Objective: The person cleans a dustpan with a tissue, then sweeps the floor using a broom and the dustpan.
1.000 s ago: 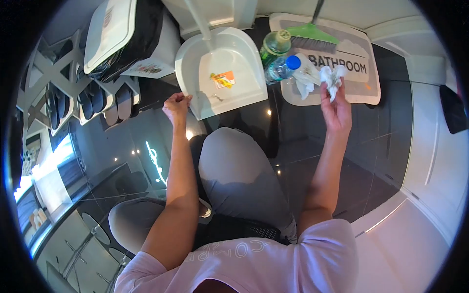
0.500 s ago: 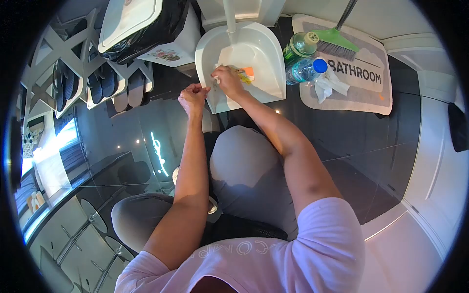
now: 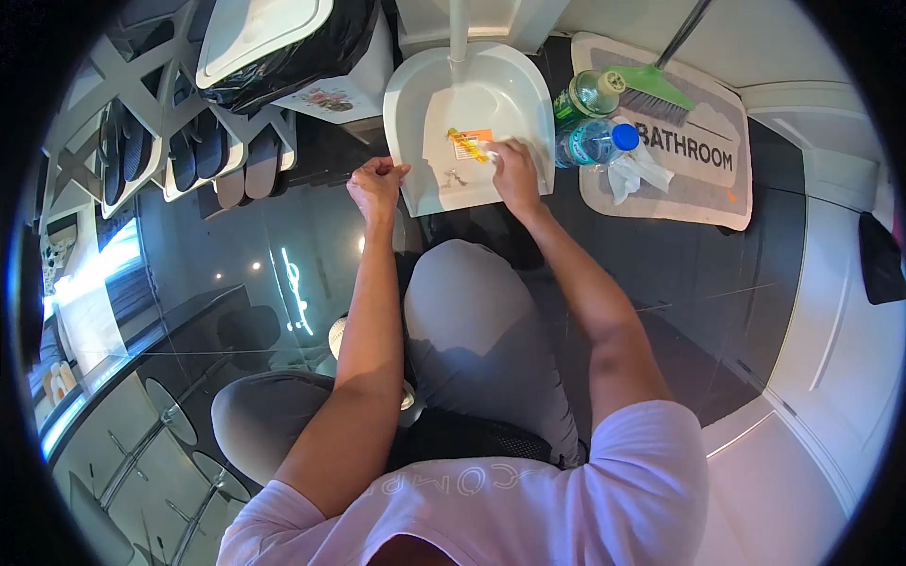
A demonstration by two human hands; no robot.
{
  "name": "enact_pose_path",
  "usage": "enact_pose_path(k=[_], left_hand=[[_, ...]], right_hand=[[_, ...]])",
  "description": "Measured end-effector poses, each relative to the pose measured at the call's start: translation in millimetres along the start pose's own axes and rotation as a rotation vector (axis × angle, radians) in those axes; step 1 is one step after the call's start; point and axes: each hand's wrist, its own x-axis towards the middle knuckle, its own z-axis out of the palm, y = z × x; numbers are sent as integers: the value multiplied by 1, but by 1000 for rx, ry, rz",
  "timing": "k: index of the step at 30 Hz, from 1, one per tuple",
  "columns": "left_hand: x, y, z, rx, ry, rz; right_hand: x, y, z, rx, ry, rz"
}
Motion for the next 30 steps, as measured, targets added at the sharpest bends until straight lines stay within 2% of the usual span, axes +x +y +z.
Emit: enact_pose_path(k=[1, 5, 10, 12, 16, 17, 19, 21, 25, 27, 30], left_hand=[[0, 0, 0, 0, -1, 0], [4, -3, 3, 0, -1, -3], [4, 0, 0, 31, -16, -14], [5, -3, 2, 46, -18, 1], [7, -4, 3, 27, -19, -5], [6, -4, 2, 8, -27, 8], [6, -4, -1, -7, -33, 21], [6, -1, -2, -23, -63, 6], [6, -1, -4, -6, -42, 48], [6, 2, -5, -14, -88, 9], [9, -4, -1, -23, -38, 67]], right_hand=[[-10, -1, 0, -149, 59, 116], [-37, -18, 22, -175, -52, 165], [-23, -40, 45, -109, -64, 88], [-9, -52, 51, 477, -193, 606], [1, -55, 78, 668, -167, 748], [1, -56, 82, 549, -148, 523], [2, -53, 88, 431, -127, 298], [7, -51, 85, 92, -79, -161], [14, -46, 87, 179, -30, -184], [17, -45, 84, 43, -10, -299], [21, -48, 90, -42, 15, -271]])
